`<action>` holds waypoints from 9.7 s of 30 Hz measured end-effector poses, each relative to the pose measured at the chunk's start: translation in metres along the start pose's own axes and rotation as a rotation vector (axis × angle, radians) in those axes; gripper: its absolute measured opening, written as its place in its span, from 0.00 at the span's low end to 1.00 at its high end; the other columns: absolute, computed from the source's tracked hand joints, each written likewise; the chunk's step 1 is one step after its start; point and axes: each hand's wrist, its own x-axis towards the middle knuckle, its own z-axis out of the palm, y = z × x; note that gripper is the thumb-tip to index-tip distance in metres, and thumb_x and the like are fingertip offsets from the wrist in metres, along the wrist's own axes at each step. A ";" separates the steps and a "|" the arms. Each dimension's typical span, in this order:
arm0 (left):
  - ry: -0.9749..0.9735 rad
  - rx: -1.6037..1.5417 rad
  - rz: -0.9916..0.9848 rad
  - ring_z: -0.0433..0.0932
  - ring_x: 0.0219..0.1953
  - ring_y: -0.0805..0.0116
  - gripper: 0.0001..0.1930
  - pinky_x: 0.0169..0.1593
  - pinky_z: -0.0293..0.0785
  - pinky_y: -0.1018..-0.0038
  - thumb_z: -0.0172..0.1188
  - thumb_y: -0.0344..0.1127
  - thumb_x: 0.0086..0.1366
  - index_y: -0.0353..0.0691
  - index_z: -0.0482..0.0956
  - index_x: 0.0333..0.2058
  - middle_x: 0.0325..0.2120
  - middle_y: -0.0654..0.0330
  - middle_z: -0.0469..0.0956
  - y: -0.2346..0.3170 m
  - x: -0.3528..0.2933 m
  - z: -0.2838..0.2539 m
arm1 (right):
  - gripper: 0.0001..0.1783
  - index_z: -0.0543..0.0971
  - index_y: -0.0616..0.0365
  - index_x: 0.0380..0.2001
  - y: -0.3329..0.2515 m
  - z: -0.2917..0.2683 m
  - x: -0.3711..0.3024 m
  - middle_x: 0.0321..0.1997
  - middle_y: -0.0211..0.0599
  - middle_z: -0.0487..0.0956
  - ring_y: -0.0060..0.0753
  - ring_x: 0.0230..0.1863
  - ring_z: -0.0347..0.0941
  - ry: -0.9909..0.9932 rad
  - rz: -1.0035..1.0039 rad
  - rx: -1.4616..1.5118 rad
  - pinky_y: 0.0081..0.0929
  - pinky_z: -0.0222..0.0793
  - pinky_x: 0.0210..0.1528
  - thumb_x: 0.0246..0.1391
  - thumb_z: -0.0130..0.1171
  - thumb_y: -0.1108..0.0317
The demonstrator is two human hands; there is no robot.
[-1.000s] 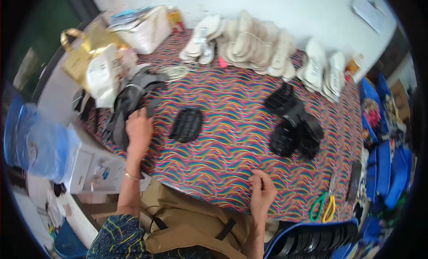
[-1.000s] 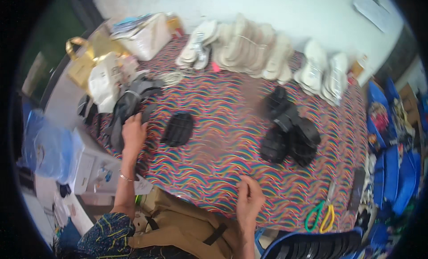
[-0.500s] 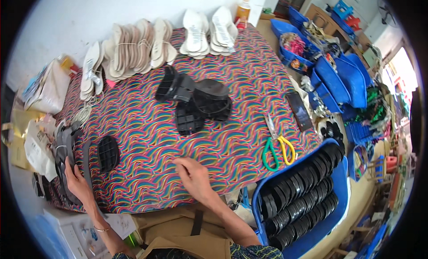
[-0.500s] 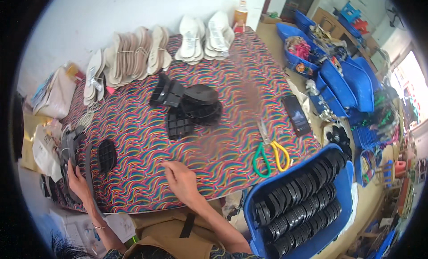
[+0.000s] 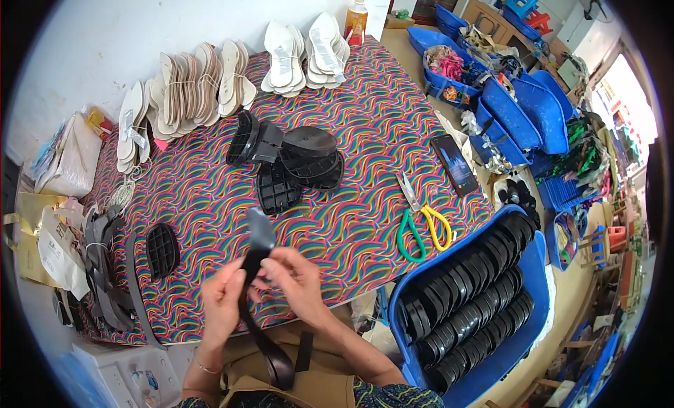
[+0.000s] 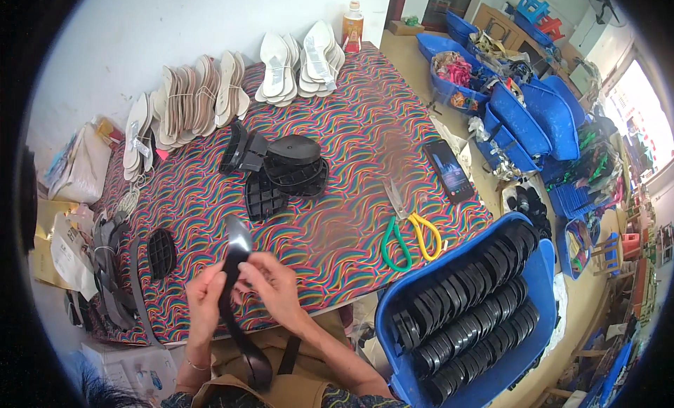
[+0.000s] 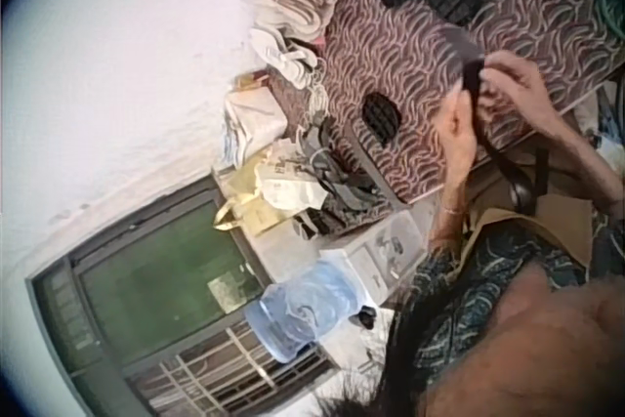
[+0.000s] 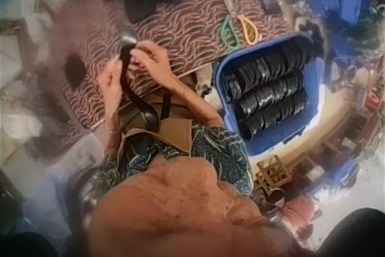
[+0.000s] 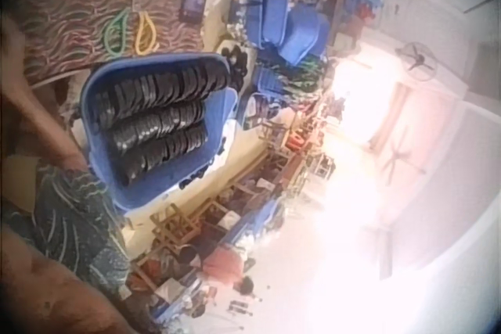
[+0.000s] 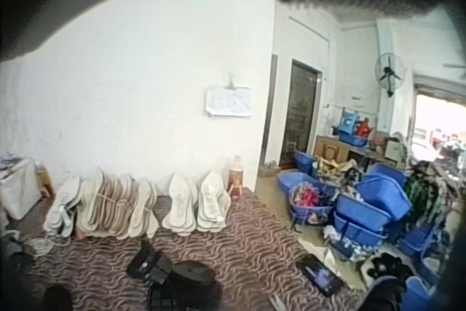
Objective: The person assembles black plastic shoe components by hand, repeatedly picking up a part, inserting a smaller piece, and pressing them together. They handle the parts one at a time, turning them over to fit the pieces, and place the assembled units on the table.
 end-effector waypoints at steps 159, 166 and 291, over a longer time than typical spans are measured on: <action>0.129 0.394 0.401 0.76 0.40 0.69 0.17 0.45 0.71 0.75 0.66 0.31 0.62 0.31 0.82 0.49 0.38 0.58 0.80 -0.028 0.201 -0.043 | 0.08 0.75 0.69 0.34 -0.001 -0.012 0.132 0.62 0.58 0.71 0.56 0.67 0.64 -0.045 -0.862 -1.366 0.52 0.56 0.70 0.49 0.57 0.76; 0.177 0.200 0.359 0.76 0.36 0.74 0.16 0.41 0.71 0.78 0.65 0.32 0.63 0.29 0.83 0.47 0.37 0.61 0.80 -0.039 0.216 -0.056 | 0.08 0.75 0.69 0.34 -0.004 -0.009 0.133 0.62 0.58 0.71 0.55 0.68 0.64 -0.036 -0.849 -1.381 0.52 0.56 0.70 0.49 0.58 0.76; 0.060 -0.589 -0.300 0.79 0.31 0.79 0.07 0.36 0.75 0.78 0.61 0.27 0.63 0.33 0.82 0.39 0.32 0.63 0.82 -0.010 0.063 0.022 | 0.17 0.76 0.64 0.56 -0.028 -0.038 -0.053 0.24 0.32 0.77 0.19 0.23 0.73 0.084 0.053 -0.985 0.21 0.70 0.26 0.65 0.49 0.79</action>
